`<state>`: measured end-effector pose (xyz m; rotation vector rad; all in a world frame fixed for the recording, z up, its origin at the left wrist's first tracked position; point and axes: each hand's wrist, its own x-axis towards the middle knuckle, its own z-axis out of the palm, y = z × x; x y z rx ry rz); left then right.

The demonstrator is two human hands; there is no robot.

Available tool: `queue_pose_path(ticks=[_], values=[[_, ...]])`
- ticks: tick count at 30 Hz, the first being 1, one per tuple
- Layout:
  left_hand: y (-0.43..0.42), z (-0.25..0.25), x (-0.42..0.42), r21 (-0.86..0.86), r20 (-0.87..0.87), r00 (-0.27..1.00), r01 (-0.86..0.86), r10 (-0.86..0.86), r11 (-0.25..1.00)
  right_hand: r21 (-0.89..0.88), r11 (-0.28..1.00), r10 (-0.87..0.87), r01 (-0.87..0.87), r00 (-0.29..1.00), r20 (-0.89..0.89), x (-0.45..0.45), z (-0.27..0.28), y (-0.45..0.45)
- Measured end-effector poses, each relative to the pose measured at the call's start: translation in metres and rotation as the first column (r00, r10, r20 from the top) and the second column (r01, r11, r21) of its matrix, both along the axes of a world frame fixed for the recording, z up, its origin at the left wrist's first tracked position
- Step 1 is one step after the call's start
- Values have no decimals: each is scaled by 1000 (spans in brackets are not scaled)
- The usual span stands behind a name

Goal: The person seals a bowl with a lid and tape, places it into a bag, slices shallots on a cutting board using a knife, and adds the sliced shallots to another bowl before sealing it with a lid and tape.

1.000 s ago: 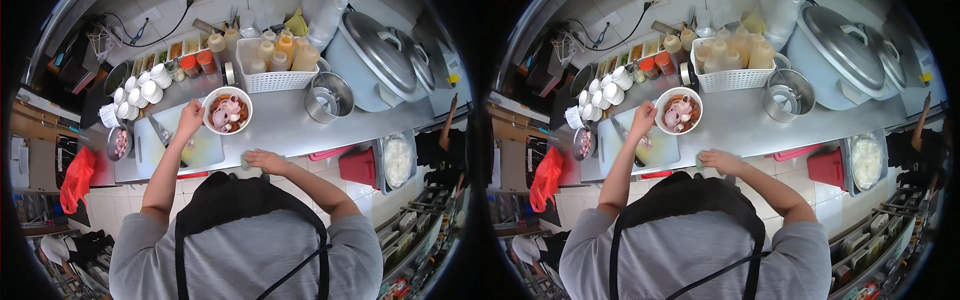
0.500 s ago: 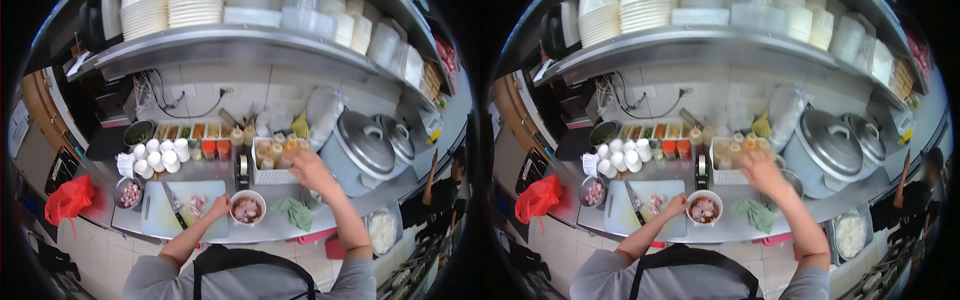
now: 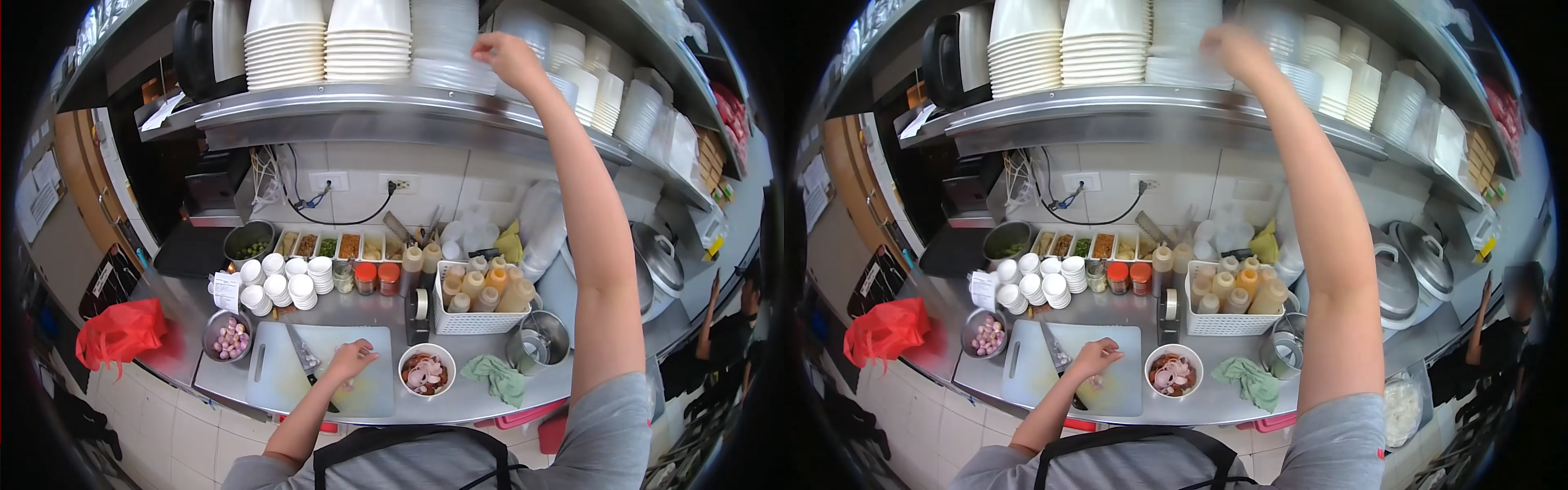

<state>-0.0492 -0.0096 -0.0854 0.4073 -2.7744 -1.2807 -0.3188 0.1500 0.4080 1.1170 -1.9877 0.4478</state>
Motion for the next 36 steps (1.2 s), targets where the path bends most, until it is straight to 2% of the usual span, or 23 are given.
queue_pose_path(ticks=[1,3,4,6,7,8,9,11,12,14,16,17,18,19,21,22,24,26,28,30,32,34,36], values=[[-2,0,2,29,-13,1000,6,-6,1000,5,1000,3,-3,1000,0,1,4,-2],[-4,-2,4,63,-15,1000,11,-10,998,-314,949,130,-16,930,344,4,9,-2],[-4,-5,3,107,-14,999,30,-29,994,-309,951,127,-12,926,356,-1,11,-2],[-3,-7,3,159,14,999,49,-52,986,-598,743,504,-299,838,208,-1,8,-1],[-1,-6,2,156,-10,999,50,-49,987,-603,727,456,-329,888,65,6,6,10],[1,-7,3,156,-27,999,50,-46,986,-662,647,554,-378,830,68,16,5,23],[0,-15,2,164,-31,999,41,-37,986,-662,557,660,-502,751,-15,24,-2,41],[-1,-31,0,218,-57,998,15,-3,976,-732,521,623,-440,782,-27,65,-36,73],[1,-38,0,264,-81,996,-5,27,965,-729,560,583,-394,812,8,95,-65,82],[6,-40,2,338,-44,995,-67,87,939,-753,594,612,-283,766,194,111,-125,105],[18,-37,5,572,-10,983,-144,183,808,-694,712,560,-109,685,466,79,-217,146],[26,-37,9,579,14,982,-160,186,799,-557,829,379,45,687,620,96,-256,155],[33,-35,7,630,23,971,-199,238,751,-575,788,396,220,534,747,102,-307,159],[42,-33,6,677,33,956,-236,291,698,-553,758,377,345,460,804,123,-342,155],[63,-30,5,723,24,936,-258,350,640,-443,822,334,357,326,884,137,-435,158],[74,-30,2,767,4,915,-262,404,586,-533,792,425,298,356,832,146,-480,151],[95,-48,-6,731,-51,900,-262,433,630,-555,763,372,332,476,797,164,-543,130],[112,-56,-13,690,-113,884,-259,454,676,-555,742,371,376,459,807,178,-560,110],[123,-56,-18,439,-263,867,-284,424,852,-557,717,372,419,446,814,185,-569,96],[124,-59,-26,398,-311,842,-306,441,865,-524,732,253,436,541,802,180,-575,86],[119,-63,-35,296,-417,781,-367,465,882,-523,736,237,430,559,794,173,-578,79],[113,-68,-44,263,-422,781,-382,461,886,-519,742,220,425,577,786,166,-581,77],[110,-69,-48,227,-426,780,-397,458,889,-412,814,94,409,608,789,160,-579,77]])
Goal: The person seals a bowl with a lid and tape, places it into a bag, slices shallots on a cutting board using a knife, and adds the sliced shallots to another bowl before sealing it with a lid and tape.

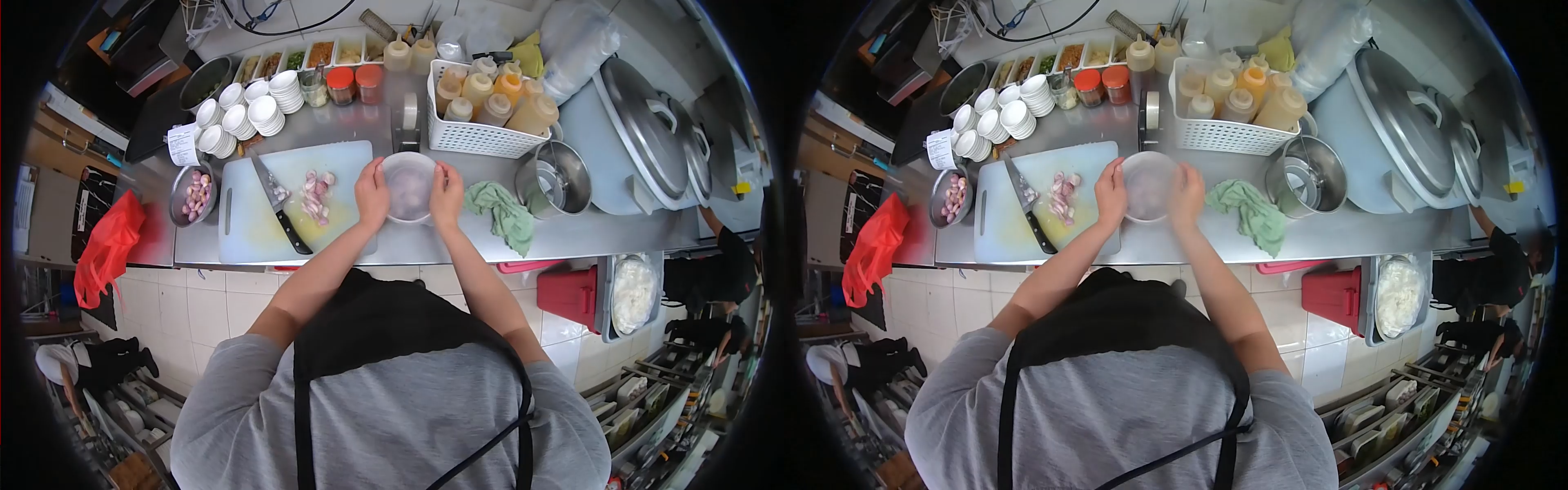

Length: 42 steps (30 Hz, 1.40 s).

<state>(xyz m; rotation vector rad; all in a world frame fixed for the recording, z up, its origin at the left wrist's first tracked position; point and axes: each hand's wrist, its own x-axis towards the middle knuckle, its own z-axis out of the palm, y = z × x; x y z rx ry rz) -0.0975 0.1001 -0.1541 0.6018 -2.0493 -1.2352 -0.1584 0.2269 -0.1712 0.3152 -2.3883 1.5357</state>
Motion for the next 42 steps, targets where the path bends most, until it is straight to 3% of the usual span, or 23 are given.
queue_pose_path(ticks=[9,13,15,16,17,18,20,22,24,30,34,39,42], values=[[4,-3,-3,-21,-30,998,50,-51,999,197,980,-4,4,1000,-4,4,10,11],[13,-1,7,80,93,963,247,-254,966,186,983,13,1,997,-75,17,15,39],[19,1,7,128,138,923,342,-358,931,264,941,213,-213,977,28,18,26,56],[22,0,6,137,130,879,443,-459,886,268,943,198,-196,980,22,16,28,60],[24,0,6,143,121,825,535,-552,832,239,924,286,-298,955,82,14,30,62],[25,2,5,139,116,820,546,-561,826,201,896,374,-396,917,138,12,32,62],[22,4,1,70,220,793,568,-568,820,217,889,379,-404,913,149,8,32,63],[23,2,1,88,198,802,558,-563,825,234,881,378,-410,910,171,8,30,64],[24,1,0,111,175,802,560,-571,821,62,898,426,-437,895,134,8,29,63],[23,8,0,149,286,774,546,-565,824,-53,897,441,-439,879,182,6,21,63],[23,1,-1,145,260,786,542,-561,828,-31,902,431,-432,891,144,4,16,63],[21,-6,-3,140,302,769,549,-564,824,-42,904,422,-425,874,243,3,13,62],[25,1,-2,146,220,803,534,-553,833,-6,913,399,-408,891,216,3,17,61]])
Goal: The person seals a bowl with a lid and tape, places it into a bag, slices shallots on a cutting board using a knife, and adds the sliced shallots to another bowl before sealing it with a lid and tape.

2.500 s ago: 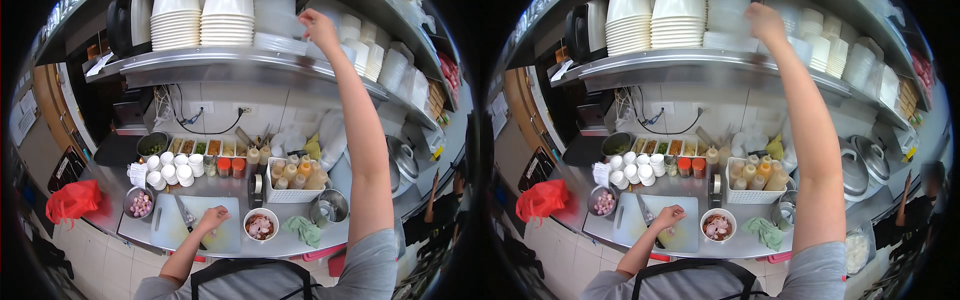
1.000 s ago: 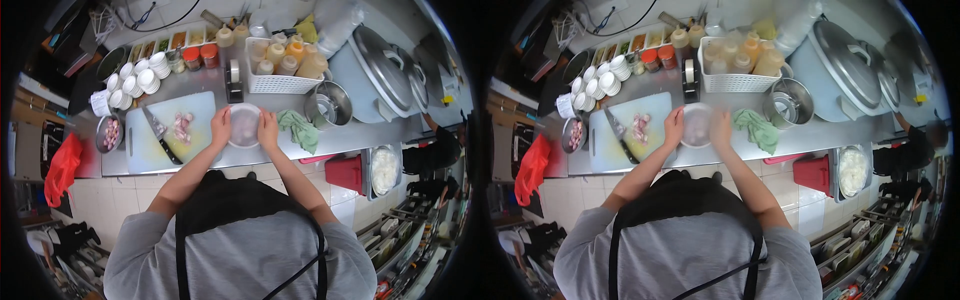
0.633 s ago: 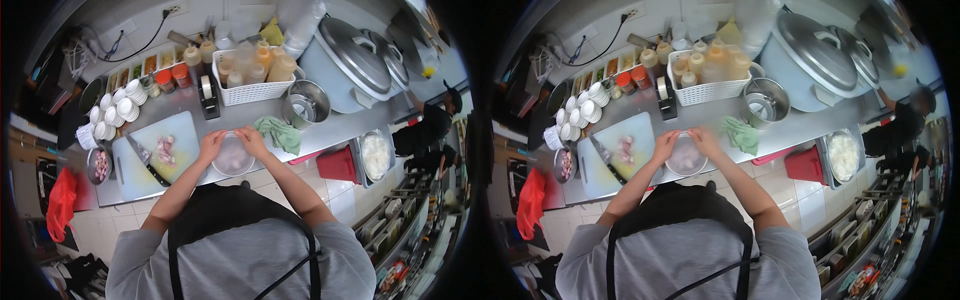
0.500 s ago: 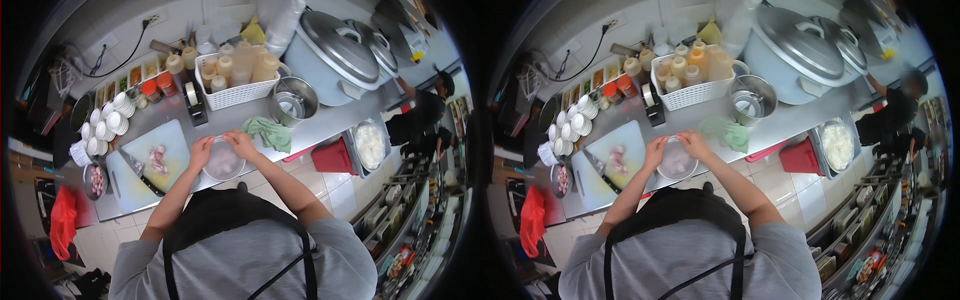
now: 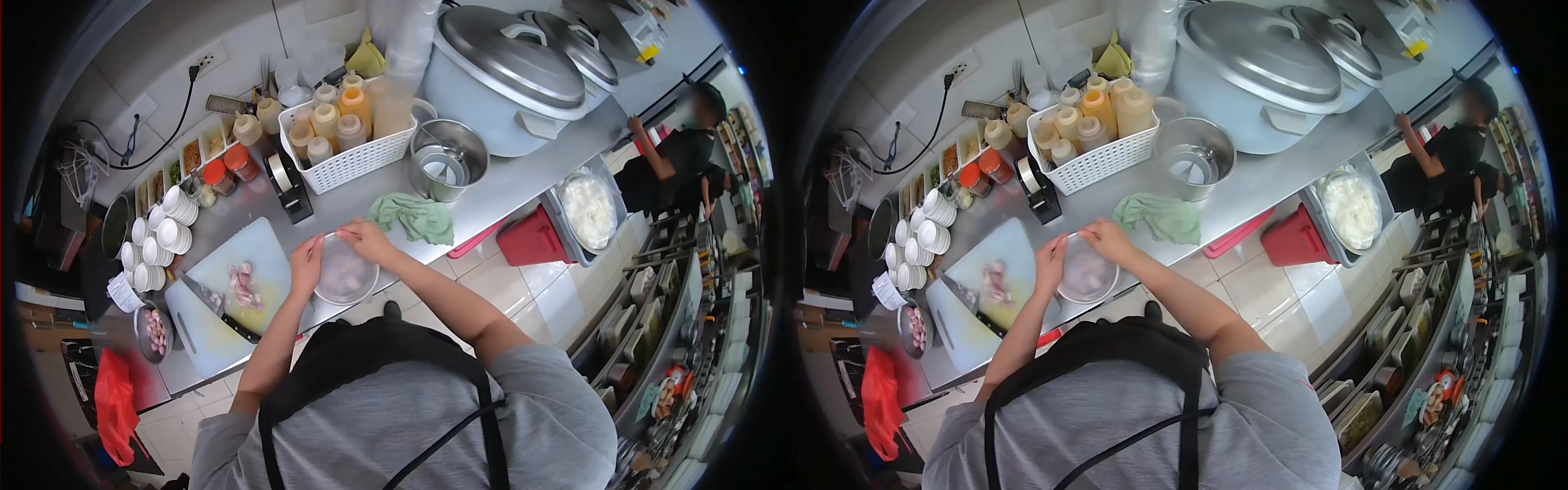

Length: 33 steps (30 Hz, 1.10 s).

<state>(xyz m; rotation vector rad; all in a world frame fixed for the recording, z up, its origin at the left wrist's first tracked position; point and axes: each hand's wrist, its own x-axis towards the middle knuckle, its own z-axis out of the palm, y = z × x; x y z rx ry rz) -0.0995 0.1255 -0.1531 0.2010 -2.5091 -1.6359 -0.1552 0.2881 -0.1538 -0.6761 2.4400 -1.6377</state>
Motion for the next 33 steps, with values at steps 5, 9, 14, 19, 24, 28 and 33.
queue_pose_path(ticks=[5,9,14,19,24,28,33], values=[[-1,8,-3,-246,-337,941,-43,-44,968,13,992,-116,125,951,-286,5,21,0],[-1,13,-2,-326,-310,950,-70,-36,943,203,970,-22,135,878,-478,1,24,-2],[-3,7,-11,-272,-351,936,-89,-12,958,311,944,21,115,916,-402,-8,38,-9],[-25,1,-24,50,-223,958,-174,181,983,133,986,-67,101,968,-241,-50,20,-55],[-60,-14,-46,487,374,926,-246,55,838,235,957,-150,173,982,-110,-70,2,-114],[-64,-6,-60,663,432,901,-280,-50,694,242,958,-171,151,983,63,-86,-6,-129],[-66,-8,-71,681,449,885,-251,-122,687,136,952,-304,275,907,291,-99,-18,-140]])
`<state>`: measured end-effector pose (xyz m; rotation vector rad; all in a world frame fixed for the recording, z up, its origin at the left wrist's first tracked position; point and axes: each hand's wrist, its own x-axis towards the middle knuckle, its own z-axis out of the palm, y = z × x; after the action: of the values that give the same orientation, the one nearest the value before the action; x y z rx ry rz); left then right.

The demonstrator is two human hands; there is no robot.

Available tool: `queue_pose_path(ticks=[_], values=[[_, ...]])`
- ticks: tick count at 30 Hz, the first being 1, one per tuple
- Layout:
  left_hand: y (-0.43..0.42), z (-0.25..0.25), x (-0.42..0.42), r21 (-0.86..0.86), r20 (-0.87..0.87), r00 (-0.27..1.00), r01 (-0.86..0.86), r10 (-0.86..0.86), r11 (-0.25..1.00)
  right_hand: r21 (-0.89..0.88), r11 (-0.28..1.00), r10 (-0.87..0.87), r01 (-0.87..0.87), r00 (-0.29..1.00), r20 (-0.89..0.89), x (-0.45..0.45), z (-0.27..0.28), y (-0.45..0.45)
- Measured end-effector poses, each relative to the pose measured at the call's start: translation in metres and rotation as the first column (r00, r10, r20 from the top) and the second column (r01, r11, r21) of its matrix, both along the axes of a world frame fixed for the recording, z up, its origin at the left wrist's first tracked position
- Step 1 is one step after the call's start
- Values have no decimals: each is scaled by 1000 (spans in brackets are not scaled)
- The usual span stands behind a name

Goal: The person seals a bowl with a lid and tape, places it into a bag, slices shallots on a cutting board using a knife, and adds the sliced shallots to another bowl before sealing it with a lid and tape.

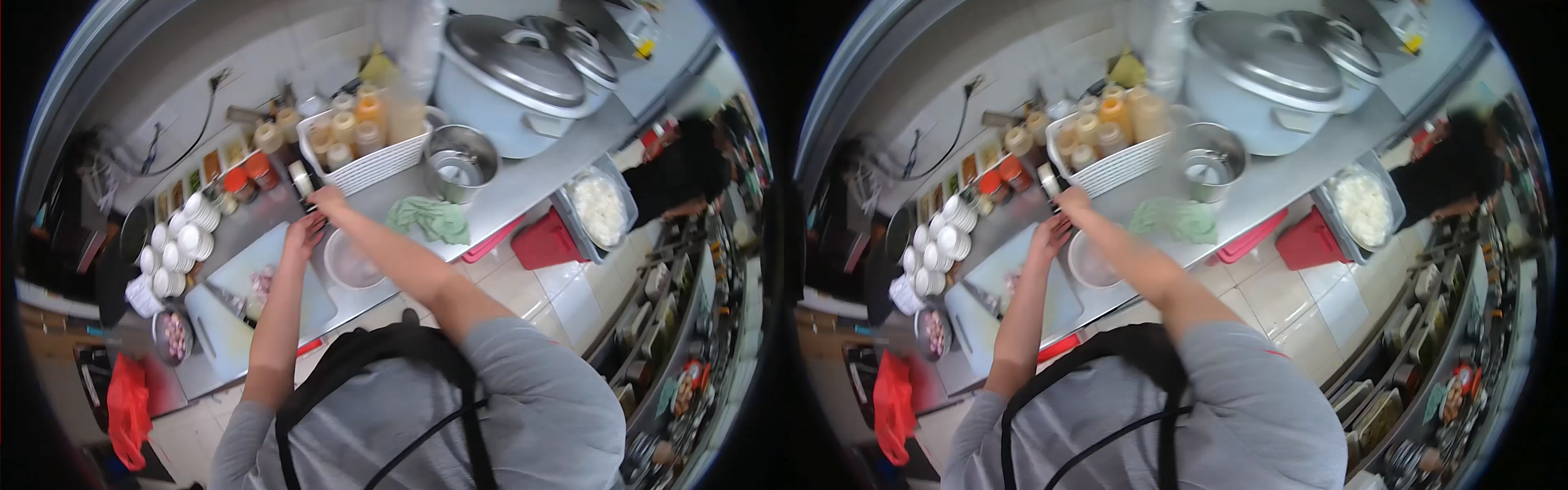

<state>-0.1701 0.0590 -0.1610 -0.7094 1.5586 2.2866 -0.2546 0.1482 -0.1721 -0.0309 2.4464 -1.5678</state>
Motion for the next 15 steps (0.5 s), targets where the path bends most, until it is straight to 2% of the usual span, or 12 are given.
queue_pose_path(ticks=[1,2,4,5,6,7,9,11,13,14,15], values=[[-2,-5,-2,23,6,1000,-12,12,1000,-115,992,52,-58,997,-57,14,20,9],[-4,-9,-3,33,-1,1000,-12,12,999,-271,961,63,-47,997,53,32,46,22],[-6,-8,-2,77,-22,1000,-3,5,997,-329,890,328,-317,944,-22,66,73,58],[-5,-2,-1,112,-42,999,9,-4,994,-387,840,400,-380,916,-32,92,80,78],[-4,4,0,96,-29,1000,8,-5,995,-254,899,388,-356,917,88,119,92,97],[-3,11,1,83,-16,1000,14,-13,996,-303,848,450,-435,893,-25,141,78,118],[-4,23,2,116,42,999,-20,15,993,-208,879,431,-428,902,-32,190,98,145],[0,25,0,151,99,995,-41,26,988,-216,860,469,-462,883,-20,214,87,159],[6,21,1,-259,-21,1000,14,-20,966,-229,846,495,-482,869,-3,222,79,163],[4,10,-5,-352,-55,998,-33,14,935,-219,855,480,-471,877,-15,222,83,157],[4,9,-8,-350,-47,999,-34,19,936,-208,863,464,-460,885,-29,221,90,152]])
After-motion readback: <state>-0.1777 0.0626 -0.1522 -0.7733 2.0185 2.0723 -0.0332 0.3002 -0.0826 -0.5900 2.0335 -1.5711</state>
